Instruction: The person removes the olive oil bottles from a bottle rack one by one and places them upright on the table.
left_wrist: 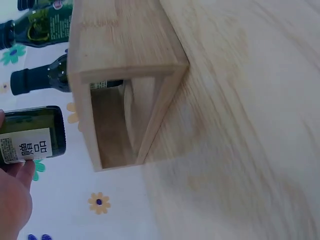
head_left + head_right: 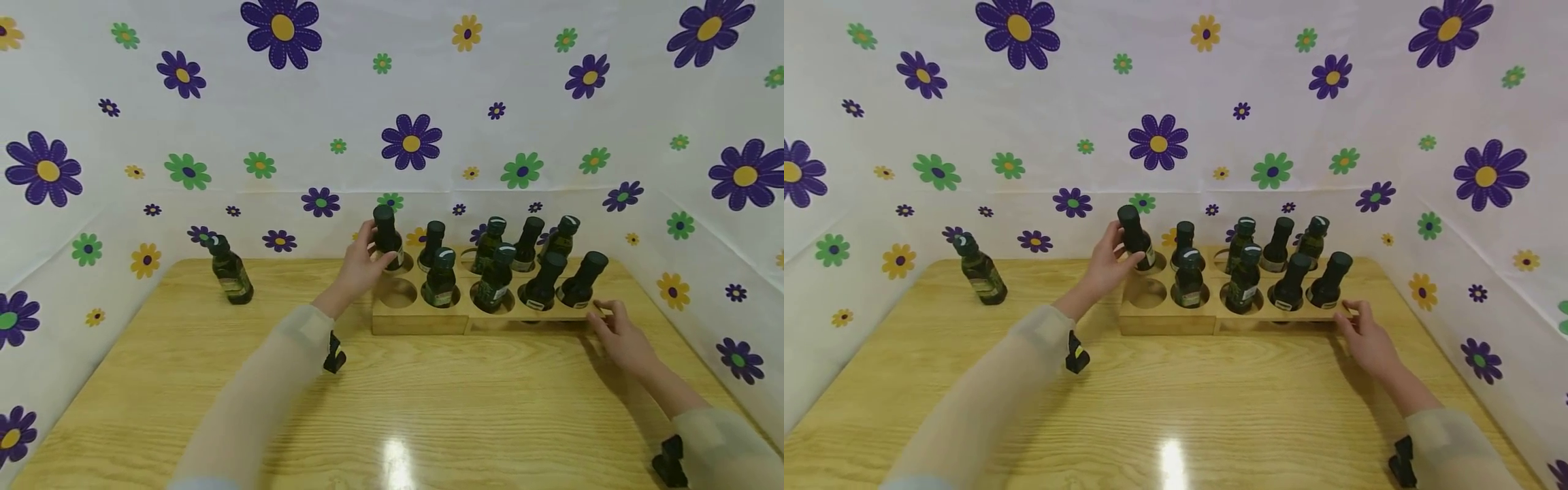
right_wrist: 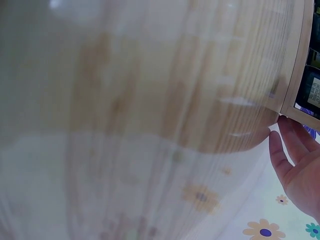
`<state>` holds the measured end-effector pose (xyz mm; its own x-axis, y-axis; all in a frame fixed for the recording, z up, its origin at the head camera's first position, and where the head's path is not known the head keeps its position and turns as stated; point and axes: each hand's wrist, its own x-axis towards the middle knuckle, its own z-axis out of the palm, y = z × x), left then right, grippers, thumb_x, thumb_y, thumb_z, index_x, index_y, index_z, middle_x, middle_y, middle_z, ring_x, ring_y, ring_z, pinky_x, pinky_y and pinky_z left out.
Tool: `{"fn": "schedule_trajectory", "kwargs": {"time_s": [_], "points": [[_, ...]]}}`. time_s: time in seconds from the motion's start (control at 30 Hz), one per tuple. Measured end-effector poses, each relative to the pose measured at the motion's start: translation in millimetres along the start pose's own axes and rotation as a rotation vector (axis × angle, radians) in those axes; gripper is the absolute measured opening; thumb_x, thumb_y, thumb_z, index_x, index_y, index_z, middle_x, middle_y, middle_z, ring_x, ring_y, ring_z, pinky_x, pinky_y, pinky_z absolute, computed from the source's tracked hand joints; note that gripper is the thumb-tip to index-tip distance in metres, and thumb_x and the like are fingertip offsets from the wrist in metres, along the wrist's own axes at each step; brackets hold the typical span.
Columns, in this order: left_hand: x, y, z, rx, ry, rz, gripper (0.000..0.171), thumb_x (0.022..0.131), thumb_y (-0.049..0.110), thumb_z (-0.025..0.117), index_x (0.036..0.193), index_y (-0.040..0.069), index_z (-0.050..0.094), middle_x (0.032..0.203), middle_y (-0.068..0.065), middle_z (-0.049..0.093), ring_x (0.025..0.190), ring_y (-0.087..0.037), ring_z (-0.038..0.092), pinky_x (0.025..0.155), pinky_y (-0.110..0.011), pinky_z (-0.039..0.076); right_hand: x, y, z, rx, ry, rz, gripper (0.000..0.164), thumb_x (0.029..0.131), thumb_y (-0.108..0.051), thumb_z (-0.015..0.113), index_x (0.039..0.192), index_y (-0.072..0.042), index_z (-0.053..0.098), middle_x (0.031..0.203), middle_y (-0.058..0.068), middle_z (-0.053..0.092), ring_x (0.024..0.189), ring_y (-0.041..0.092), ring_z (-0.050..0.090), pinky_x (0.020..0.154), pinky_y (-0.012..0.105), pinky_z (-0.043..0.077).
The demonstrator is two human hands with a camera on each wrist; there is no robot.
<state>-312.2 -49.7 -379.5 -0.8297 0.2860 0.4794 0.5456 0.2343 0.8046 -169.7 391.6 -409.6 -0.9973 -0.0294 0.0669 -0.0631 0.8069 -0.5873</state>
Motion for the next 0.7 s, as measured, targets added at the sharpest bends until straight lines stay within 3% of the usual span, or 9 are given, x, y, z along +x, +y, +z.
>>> {"fn": "schedule_trajectory", "kwargs": {"time_s": [0.07,0.2,0.33,0.7], "points": [[-2.2,6.1,-6.1,0.009,-0.006,0.01,0.054,0.092,0.0,0.064,0.139,0.003,0.037,0.131,-0.022,0.053,0.124,-0.033,0.05,0.101,-0.049,0.042,-1,1,1,0.001,0.002,-0.002,0.052,0.108,-0.031,0.027,0.14,0.009,0.021,0.125,0.045,0.044,0.093,0.052,0.056,0.064,0.043,0.043],[-12.0,13.1,-21.9,0.035,-0.027,0.002,0.056,0.091,0.0,0.066,0.139,0.002,0.037,0.132,-0.022,0.053,0.126,-0.033,0.048,0.1,-0.048,0.043,-2,1,1,0.002,0.008,-0.005,0.051,0.108,-0.031,0.028,0.14,0.008,0.021,0.125,0.045,0.045,0.092,0.052,0.056,0.065,0.046,0.044],[-26.3,13.8,-40.1,0.042,-0.032,-0.028,0.06,0.091,0.0,0.067,0.141,0.003,0.036,0.133,-0.022,0.052,0.126,-0.034,0.048,0.099,-0.049,0.044,-2,1,1,0.003,0.0,-0.002,0.051,0.108,-0.031,0.027,0.14,0.008,0.02,0.127,0.046,0.042,0.108,0.062,0.046,0.075,0.059,0.044],[-64.0,-9.0,-87.9,0.022,0.07,-0.162,0.062,0.094,0.003,0.062,0.145,0.004,0.026,0.131,-0.025,0.049,0.124,-0.036,0.047,0.1,-0.056,0.04,-1,1,1,-0.003,-0.004,-0.011,0.05,0.108,-0.03,0.026,0.139,0.009,0.021,0.126,0.046,0.042,0.108,0.062,0.045,0.074,0.059,0.044]]}}
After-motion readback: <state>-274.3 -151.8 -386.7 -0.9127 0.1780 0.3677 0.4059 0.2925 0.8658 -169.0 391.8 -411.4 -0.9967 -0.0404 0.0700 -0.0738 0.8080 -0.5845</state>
